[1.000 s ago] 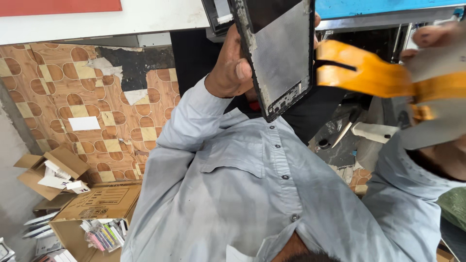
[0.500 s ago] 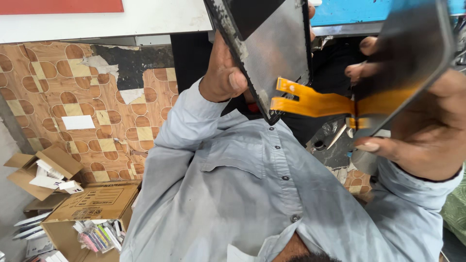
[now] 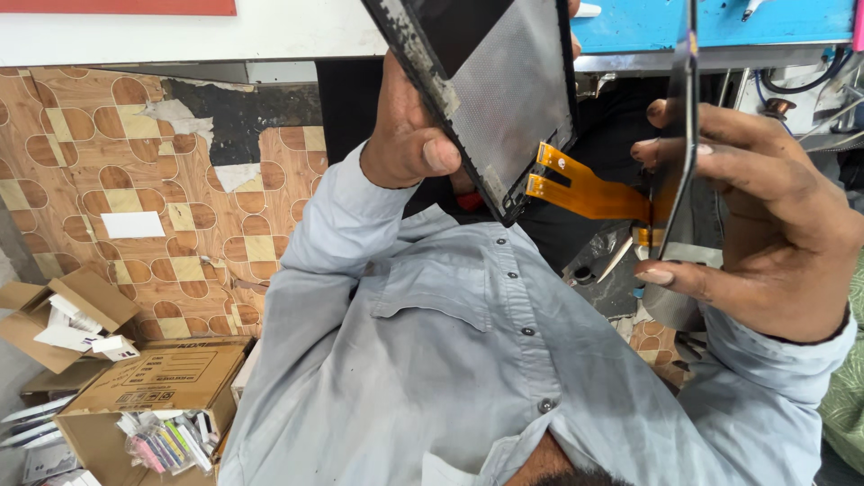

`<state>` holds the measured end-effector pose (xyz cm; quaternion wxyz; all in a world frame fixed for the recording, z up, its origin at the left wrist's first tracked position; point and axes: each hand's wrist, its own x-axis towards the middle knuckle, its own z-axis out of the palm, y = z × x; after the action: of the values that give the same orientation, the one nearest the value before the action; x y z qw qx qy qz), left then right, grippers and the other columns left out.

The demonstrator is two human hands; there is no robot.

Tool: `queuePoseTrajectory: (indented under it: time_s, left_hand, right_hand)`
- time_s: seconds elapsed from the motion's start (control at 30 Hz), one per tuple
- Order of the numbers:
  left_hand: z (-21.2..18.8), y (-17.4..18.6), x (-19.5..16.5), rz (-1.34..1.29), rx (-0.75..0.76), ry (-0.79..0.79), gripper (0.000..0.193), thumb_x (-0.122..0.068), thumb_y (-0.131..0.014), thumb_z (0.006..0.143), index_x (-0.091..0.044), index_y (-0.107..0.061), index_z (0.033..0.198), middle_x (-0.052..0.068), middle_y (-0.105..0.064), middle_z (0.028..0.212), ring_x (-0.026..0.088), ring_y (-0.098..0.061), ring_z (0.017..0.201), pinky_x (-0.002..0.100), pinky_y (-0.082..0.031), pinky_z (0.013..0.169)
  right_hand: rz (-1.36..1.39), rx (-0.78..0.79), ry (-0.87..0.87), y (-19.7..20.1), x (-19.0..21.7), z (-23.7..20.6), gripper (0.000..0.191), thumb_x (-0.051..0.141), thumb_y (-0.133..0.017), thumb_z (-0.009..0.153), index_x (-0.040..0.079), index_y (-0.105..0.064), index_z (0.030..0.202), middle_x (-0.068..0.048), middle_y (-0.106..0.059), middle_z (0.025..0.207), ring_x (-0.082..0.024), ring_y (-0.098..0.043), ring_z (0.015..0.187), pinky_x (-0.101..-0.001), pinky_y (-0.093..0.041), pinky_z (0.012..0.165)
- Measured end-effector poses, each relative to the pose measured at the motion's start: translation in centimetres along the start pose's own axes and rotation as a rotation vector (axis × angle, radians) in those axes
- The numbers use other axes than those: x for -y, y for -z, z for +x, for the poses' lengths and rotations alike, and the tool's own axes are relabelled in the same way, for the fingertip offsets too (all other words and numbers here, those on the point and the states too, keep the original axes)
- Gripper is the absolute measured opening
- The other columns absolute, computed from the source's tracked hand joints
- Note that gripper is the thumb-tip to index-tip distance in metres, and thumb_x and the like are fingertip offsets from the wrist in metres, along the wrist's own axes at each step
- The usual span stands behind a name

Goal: The person applies adhesive along the edges of a smartphone frame, then aligns and presses a display assembly onto the frame. The person manipulates the phone and display, removes protective film, and inspects the assembled unit.

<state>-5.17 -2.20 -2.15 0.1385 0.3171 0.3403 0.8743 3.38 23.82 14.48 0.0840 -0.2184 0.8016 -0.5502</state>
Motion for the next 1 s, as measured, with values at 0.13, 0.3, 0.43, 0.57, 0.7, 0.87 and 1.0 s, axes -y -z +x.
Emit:
queuePoseTrajectory:
  time_s: [0.13,0.3,0.43,0.57,0.7,0.87,1.0]
  left_hand:
    - [-0.3,0.6,0.0,0.083,0.039,-0.032,0.104,-0.058,-0.085,0.083,-0.008,-0.032,0.157,0.024,-0.055,0.153,0.035,-0.065,0.137,0.049,-0.059,0.109]
    - [-1.0,1.3,0.6,0.174,0.061,-0.107,0.098,-0.053,-0.082,0.084,-0.008,-0.036,0.159,0.021,-0.057,0.149,0.032,-0.066,0.136,0.048,-0.057,0.107]
    - [-1.6,1.6,0.8,0.226,0.06,-0.132,0.097,-0.05,-0.08,0.083,-0.007,-0.037,0.159,0.02,-0.056,0.151,0.03,-0.063,0.134,0.048,-0.058,0.108]
    - [-2.7,1.3,0.0,0.185,0.104,-0.098,0.1,-0.047,-0.081,0.087,-0.007,-0.03,0.162,0.018,-0.043,0.161,0.03,-0.048,0.145,0.048,-0.047,0.12]
    - [-2.3,0.9,-0.6,0.278,0.133,-0.136,0.101,-0.046,-0.083,0.085,-0.007,-0.03,0.162,0.018,-0.043,0.16,0.029,-0.049,0.145,0.047,-0.048,0.12]
    - [-1.4,0.3,-1.2,0.345,0.132,-0.177,0.102,-0.045,-0.085,0.084,-0.007,-0.03,0.161,0.017,-0.043,0.16,0.028,-0.05,0.145,0.047,-0.049,0.119]
    - [-1.0,0.2,-1.5,0.386,0.133,-0.202,0.103,-0.044,-0.087,0.083,-0.006,-0.03,0.161,0.017,-0.043,0.159,0.027,-0.051,0.144,0.046,-0.05,0.119]
  right_hand:
    - [-0.021,0.0,-0.009,0.0,0.1,0.0,0.074,0.008,-0.087,0.071,0.007,-0.054,0.138,-0.021,-0.051,0.148,-0.033,-0.06,0.133,-0.0466,-0.057,0.113]
    - [-0.027,0.013,-0.013,0.1,0.3,0.3,0.072,0.008,-0.086,0.072,0.005,-0.055,0.137,-0.02,-0.05,0.147,-0.033,-0.057,0.137,-0.0477,-0.056,0.115]
    - [-0.026,0.037,-0.015,0.3,0.2,0.4,0.073,0.007,-0.086,0.072,0.005,-0.053,0.138,-0.021,-0.049,0.148,-0.035,-0.058,0.138,-0.0476,-0.056,0.113]
    - [-0.023,0.058,0.004,0.9,-0.2,0.3,0.079,0.009,-0.086,0.07,0.007,-0.05,0.14,-0.023,-0.048,0.149,-0.035,-0.06,0.136,-0.0465,-0.057,0.11]
    - [-0.005,0.055,0.002,1.2,-0.5,0.1,0.086,0.01,-0.088,0.069,0.008,-0.046,0.145,-0.024,-0.05,0.15,-0.035,-0.061,0.133,-0.0459,-0.057,0.109]
    - [0.07,0.025,-0.001,1.1,-0.5,-0.3,0.086,0.01,-0.087,0.072,0.011,-0.046,0.148,-0.024,-0.05,0.151,-0.031,-0.061,0.131,-0.0433,-0.056,0.111]
    - [0.07,0.017,0.001,1.0,-0.5,-0.4,0.087,0.01,-0.088,0.071,0.01,-0.047,0.148,-0.024,-0.049,0.149,-0.03,-0.061,0.131,-0.044,-0.054,0.113]
